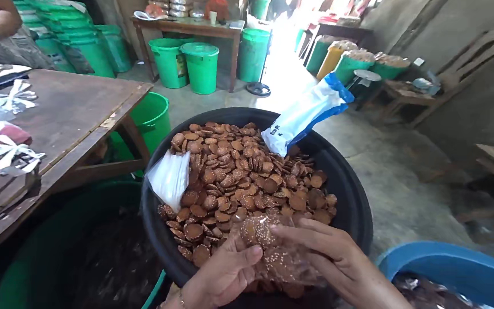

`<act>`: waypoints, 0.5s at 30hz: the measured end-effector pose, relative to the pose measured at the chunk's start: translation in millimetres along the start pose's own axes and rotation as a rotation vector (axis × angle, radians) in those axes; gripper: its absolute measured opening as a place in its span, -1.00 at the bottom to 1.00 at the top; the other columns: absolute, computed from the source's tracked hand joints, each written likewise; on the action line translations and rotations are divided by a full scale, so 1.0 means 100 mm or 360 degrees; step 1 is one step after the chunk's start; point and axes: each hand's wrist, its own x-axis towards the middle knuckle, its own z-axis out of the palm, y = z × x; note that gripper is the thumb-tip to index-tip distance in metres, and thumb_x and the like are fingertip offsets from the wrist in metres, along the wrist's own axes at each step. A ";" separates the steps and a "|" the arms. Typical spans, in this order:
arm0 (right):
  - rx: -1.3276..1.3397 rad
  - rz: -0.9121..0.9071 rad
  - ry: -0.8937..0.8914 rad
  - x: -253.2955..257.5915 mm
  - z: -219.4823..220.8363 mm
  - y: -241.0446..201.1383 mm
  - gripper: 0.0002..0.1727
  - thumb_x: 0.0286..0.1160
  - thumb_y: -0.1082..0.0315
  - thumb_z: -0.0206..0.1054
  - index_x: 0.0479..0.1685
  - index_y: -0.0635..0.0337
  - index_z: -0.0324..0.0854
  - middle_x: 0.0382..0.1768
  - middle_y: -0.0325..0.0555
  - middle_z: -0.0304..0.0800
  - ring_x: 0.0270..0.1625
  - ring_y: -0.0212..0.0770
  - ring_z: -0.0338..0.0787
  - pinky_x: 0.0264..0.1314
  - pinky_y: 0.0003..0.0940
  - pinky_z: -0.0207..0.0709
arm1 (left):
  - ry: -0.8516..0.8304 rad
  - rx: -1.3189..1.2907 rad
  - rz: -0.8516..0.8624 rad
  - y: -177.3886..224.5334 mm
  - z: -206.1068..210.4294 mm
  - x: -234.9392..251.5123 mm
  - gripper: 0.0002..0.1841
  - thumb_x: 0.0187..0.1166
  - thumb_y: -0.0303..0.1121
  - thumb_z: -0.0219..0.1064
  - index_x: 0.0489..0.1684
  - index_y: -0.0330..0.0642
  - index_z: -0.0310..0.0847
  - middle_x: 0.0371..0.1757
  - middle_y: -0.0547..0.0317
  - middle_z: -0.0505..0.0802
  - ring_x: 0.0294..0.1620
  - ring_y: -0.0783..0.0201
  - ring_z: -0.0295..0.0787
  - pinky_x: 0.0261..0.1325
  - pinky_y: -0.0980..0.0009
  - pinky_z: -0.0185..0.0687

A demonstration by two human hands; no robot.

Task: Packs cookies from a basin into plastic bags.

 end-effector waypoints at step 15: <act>-0.0023 0.0514 0.0341 -0.16 0.13 -0.21 -0.63 0.62 0.36 0.32 0.35 0.27 0.65 0.05 0.14 0.87 0.04 0.07 0.90 0.07 0.10 0.74 | -0.0047 0.0416 0.0101 -0.17 0.13 0.30 -0.76 0.57 -0.13 0.40 0.13 0.19 0.80 0.07 0.30 0.93 0.11 0.34 0.87 0.24 0.30 0.77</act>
